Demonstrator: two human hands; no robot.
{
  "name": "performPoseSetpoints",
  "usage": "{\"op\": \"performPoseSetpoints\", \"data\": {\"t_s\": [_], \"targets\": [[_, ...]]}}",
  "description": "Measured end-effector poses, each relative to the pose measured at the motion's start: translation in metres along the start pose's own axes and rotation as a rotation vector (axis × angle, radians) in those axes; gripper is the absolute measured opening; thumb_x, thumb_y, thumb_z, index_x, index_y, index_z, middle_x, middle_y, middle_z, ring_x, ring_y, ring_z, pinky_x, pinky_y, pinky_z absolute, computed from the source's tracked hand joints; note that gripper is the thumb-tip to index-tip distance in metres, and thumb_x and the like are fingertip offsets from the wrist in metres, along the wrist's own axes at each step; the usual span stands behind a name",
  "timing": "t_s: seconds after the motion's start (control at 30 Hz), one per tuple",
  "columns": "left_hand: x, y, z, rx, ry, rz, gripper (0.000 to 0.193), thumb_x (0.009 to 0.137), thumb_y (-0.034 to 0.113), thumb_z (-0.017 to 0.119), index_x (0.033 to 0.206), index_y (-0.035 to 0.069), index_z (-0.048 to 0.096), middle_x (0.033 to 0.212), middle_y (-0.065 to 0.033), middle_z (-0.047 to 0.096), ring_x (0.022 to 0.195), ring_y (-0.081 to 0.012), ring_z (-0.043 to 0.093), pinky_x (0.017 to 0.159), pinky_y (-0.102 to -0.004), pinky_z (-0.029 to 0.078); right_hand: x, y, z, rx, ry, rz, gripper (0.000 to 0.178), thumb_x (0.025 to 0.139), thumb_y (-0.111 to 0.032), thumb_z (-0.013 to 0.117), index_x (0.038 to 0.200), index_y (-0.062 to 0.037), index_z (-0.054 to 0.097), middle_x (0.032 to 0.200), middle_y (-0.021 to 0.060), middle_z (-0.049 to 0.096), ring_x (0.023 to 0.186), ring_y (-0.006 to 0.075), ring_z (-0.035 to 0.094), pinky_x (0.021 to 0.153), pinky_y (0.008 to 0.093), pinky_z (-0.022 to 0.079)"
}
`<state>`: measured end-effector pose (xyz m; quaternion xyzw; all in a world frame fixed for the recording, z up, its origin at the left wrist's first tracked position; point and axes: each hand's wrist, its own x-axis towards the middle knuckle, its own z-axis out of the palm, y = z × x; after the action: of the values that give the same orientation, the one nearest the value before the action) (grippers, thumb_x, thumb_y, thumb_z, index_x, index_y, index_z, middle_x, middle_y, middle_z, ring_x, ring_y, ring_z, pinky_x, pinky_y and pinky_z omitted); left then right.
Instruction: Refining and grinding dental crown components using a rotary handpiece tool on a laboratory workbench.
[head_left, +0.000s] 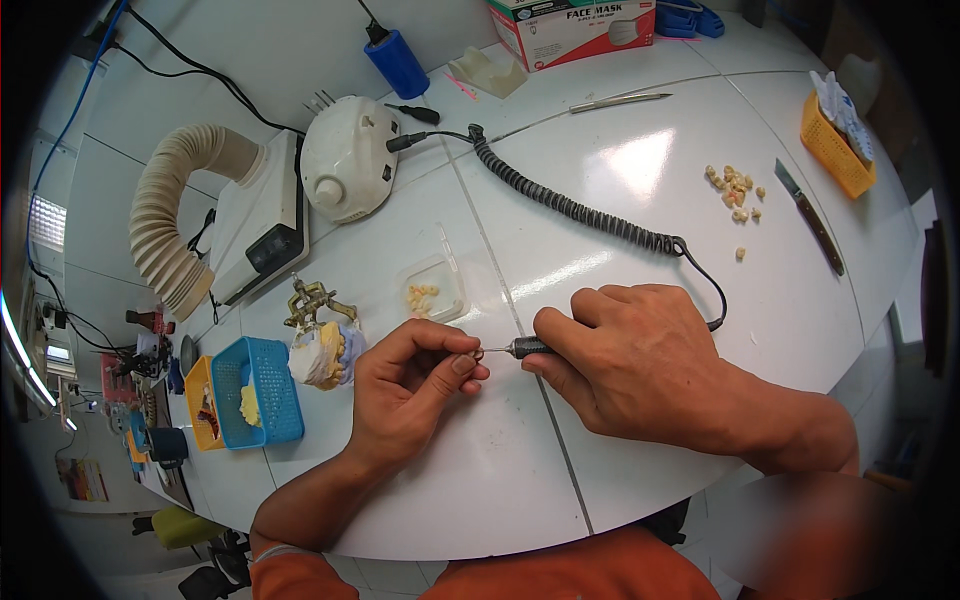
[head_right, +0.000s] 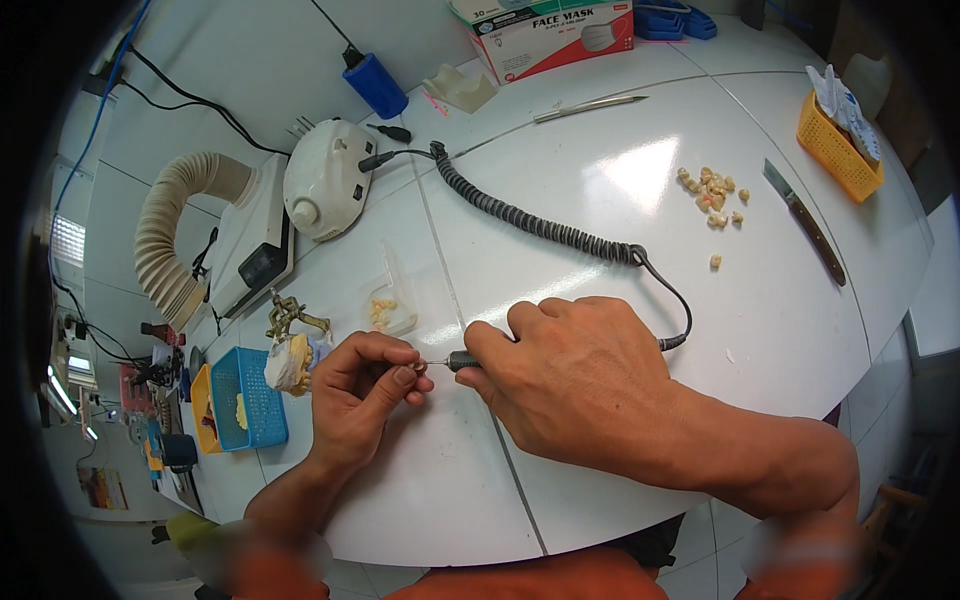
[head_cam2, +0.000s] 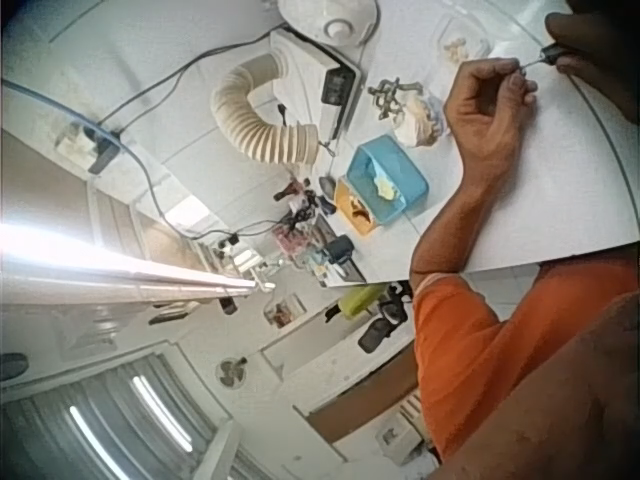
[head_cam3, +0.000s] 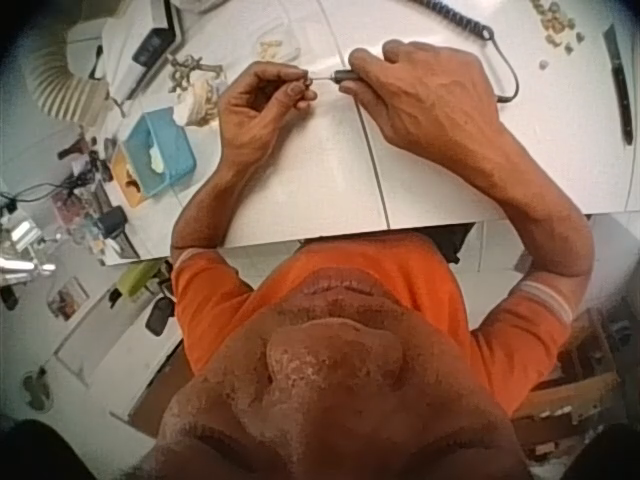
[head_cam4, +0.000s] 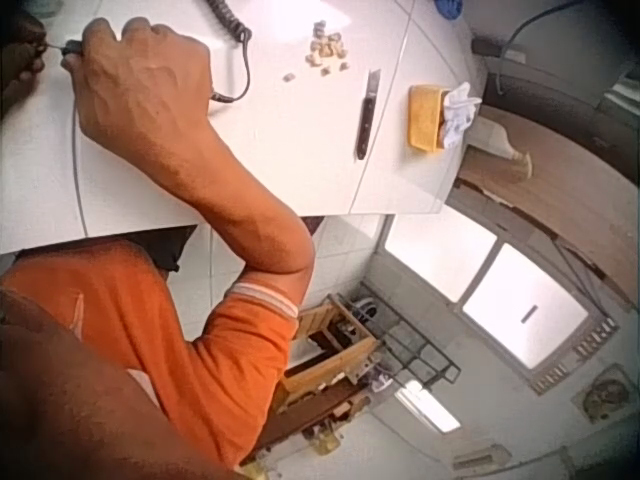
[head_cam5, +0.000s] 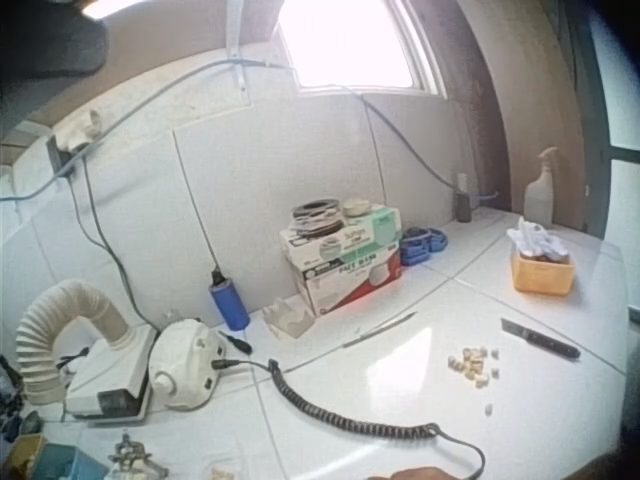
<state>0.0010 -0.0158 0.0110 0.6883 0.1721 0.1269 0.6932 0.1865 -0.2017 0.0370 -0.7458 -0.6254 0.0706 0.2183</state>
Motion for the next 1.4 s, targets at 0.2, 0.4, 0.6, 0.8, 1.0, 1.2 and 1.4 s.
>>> {"op": "performPoseSetpoints", "data": {"t_s": [0.2, 0.4, 0.6, 0.8, 1.0, 1.2, 1.4], "targets": [[0.0003, 0.0017, 0.0011, 0.002, 0.002, -0.002, 0.01, 0.105, -0.002, 0.067, 0.115, -0.002, 0.066, 0.109, -0.0125, 0.069, 0.096, -0.018, 0.074, 0.081, -0.0283, 0.062, -0.0003, 0.0002, -0.0006, -0.008, 0.002, 0.0, 0.034, 0.107, -0.035, 0.065, 0.096, -0.0035, 0.072, 0.073, 0.0134, 0.068, 0.063, 0.0293, 0.07, 0.054, 0.0408, 0.053], [0.0004, 0.0011, 0.0012, 0.005, 0.006, -0.005, 0.01, 0.106, -0.001, 0.067, 0.115, -0.002, 0.066, 0.109, -0.0126, 0.069, 0.096, -0.0183, 0.074, 0.081, -0.0286, 0.062, -0.0001, 0.0001, -0.0004, -0.011, 0.019, -0.001, 0.034, 0.106, -0.035, 0.065, 0.096, -0.0036, 0.071, 0.073, 0.0131, 0.069, 0.063, 0.0292, 0.071, 0.054, 0.0406, 0.053], [-0.0001, 0.0006, 0.0011, 0.006, 0.006, -0.006, 0.01, 0.105, -0.002, 0.067, 0.115, -0.002, 0.066, 0.11, -0.0125, 0.069, 0.096, -0.0182, 0.074, 0.081, -0.0287, 0.063, -0.0002, -0.0004, -0.0006, -0.011, 0.008, 0.013, 0.034, 0.107, -0.035, 0.065, 0.095, -0.0037, 0.071, 0.072, 0.013, 0.068, 0.063, 0.0294, 0.071, 0.054, 0.041, 0.053], [0.0002, 0.0006, 0.0011, 0.005, 0.0, -0.014, 0.01, 0.106, -0.002, 0.067, 0.115, -0.002, 0.064, 0.11, -0.0126, 0.069, 0.096, -0.0178, 0.074, 0.082, -0.029, 0.063, -0.0008, 0.0001, 0.001, 0.003, 0.009, -0.001, 0.035, 0.107, -0.035, 0.065, 0.094, -0.0038, 0.071, 0.071, 0.0129, 0.068, 0.063, 0.0294, 0.071, 0.054, 0.0411, 0.052], [0.0002, -0.0007, 0.0016, -0.009, -0.006, -0.002, 0.01, 0.105, -0.003, 0.066, 0.114, -0.001, 0.063, 0.11, -0.0129, 0.068, 0.096, -0.0177, 0.074, 0.082, -0.0293, 0.063, -0.0005, 0.0006, 0.0025, -0.02, -0.005, 0.003, 0.031, 0.103, -0.037, 0.071, 0.091, -0.0091, 0.068, 0.071, 0.0079, 0.063, 0.063, 0.0257, 0.066, 0.057, 0.0405, 0.05], [-0.0003, -0.0018, 0.0017, -0.006, -0.006, 0.015, 0.01, 0.105, -0.004, 0.066, 0.114, -0.002, 0.063, 0.111, -0.0131, 0.068, 0.096, -0.0182, 0.074, 0.082, -0.0295, 0.064, 0.0, 0.0004, 0.0029, -0.001, 0.02, -0.045, 0.035, 0.106, -0.035, 0.066, 0.091, -0.0036, 0.069, 0.07, 0.0128, 0.067, 0.063, 0.03, 0.07, 0.055, 0.042, 0.051], [-0.0001, -0.0022, 0.0022, 0.004, -0.003, 0.016, 0.009, 0.105, -0.004, 0.066, 0.113, -0.002, 0.063, 0.11, -0.0133, 0.068, 0.096, -0.0188, 0.074, 0.082, -0.0298, 0.064, -0.0005, 0.0011, 0.002, 0.007, 0.03, -0.041, 0.037, 0.106, -0.036, 0.066, 0.091, -0.0032, 0.07, 0.07, 0.013, 0.066, 0.061, 0.0293, 0.069, 0.054, 0.0414, 0.051]]}}
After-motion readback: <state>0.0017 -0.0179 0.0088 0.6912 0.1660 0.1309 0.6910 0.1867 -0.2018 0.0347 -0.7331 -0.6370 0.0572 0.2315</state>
